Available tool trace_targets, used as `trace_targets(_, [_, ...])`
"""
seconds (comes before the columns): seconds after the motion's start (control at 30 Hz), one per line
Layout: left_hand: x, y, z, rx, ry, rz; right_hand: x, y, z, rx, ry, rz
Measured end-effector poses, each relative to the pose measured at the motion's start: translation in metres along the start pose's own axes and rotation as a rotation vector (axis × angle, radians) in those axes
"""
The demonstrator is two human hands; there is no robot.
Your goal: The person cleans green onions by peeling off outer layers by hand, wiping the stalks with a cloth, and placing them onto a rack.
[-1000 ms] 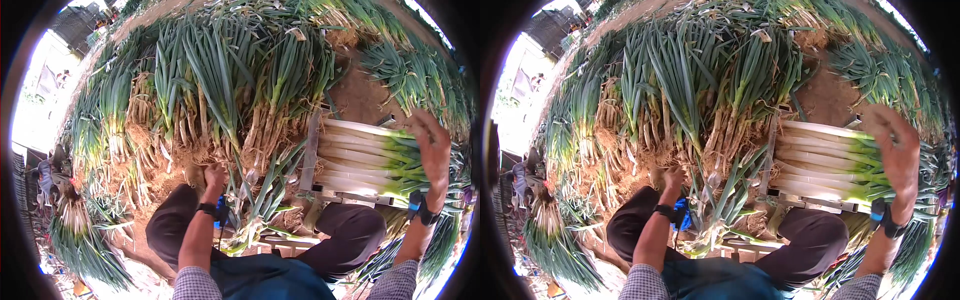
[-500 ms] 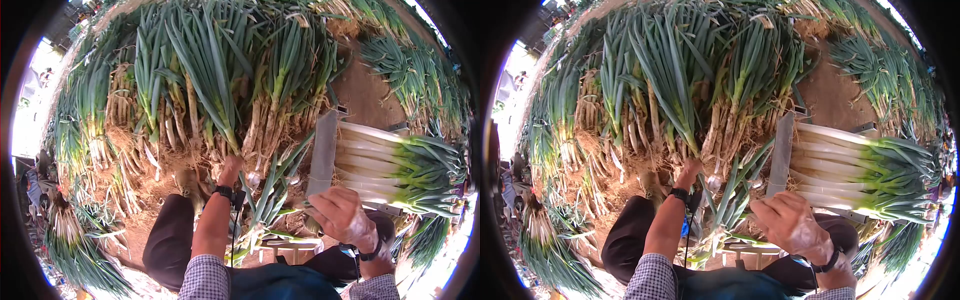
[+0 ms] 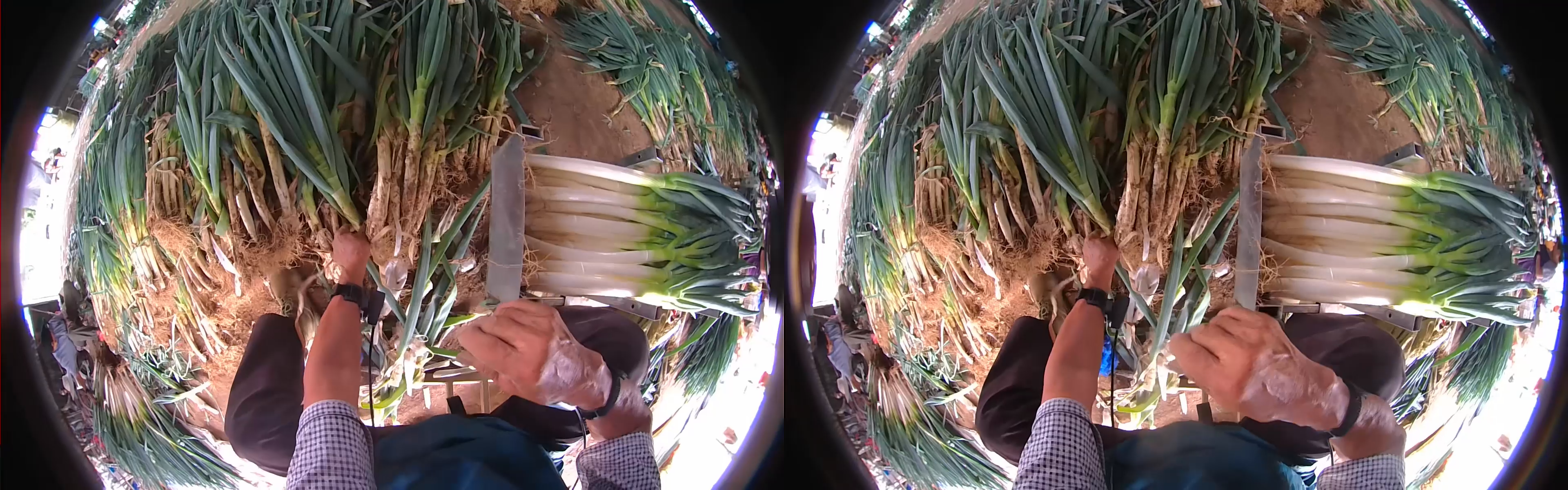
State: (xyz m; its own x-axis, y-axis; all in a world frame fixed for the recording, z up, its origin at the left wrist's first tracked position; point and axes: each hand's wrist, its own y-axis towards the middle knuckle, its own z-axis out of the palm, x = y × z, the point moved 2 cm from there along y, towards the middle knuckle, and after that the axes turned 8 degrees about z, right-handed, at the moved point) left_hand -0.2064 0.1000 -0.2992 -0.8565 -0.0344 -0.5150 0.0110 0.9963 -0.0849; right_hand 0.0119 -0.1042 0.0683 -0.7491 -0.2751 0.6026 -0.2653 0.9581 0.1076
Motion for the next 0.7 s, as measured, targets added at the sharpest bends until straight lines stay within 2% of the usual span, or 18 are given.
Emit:
trace_targets(0.07, [0.008,0.001,-0.004,-0.064,0.065,-0.012,-0.003,0.002,-0.006,0.009,-0.053,0.014])
trace_targets(0.1, [0.009,-0.006,-0.017,-0.220,0.157,0.140,-0.005,0.003,-0.008,0.008,-0.078,0.020])
trace_targets(0.2, [0.034,-0.010,-0.058,0.043,-0.732,-0.171,-0.010,0.000,-0.004,-0.049,-0.124,0.039])
trace_targets(0.33, [0.027,-0.019,-0.116,0.041,-1.096,-0.154,-0.005,0.002,0.003,-0.038,-0.029,0.029])
trace_targets(0.37, [-0.017,-0.037,-0.149,0.043,-1.097,-0.248,-0.001,0.003,0.004,-0.039,-0.016,0.055])
trace_targets(0.4, [-0.041,-0.049,-0.165,-0.023,-1.095,-0.243,0.001,0.005,0.008,-0.017,-0.005,0.059])
trace_targets(0.47, [-0.058,-0.062,-0.182,0.030,-1.039,-0.090,-0.001,0.015,0.013,0.011,0.002,0.061])
trace_targets(0.53, [-0.068,-0.079,-0.190,0.045,-1.104,-0.146,-0.001,0.028,0.014,-0.087,0.122,0.032])
trace_targets(0.6, [-0.088,-0.111,-0.207,0.110,-1.334,-0.029,-0.009,0.045,0.015,-0.192,0.220,-0.005])
trace_targets(0.7, [-0.103,-0.149,-0.226,0.196,-1.375,0.023,-0.019,0.074,0.021,-0.188,0.385,0.166])
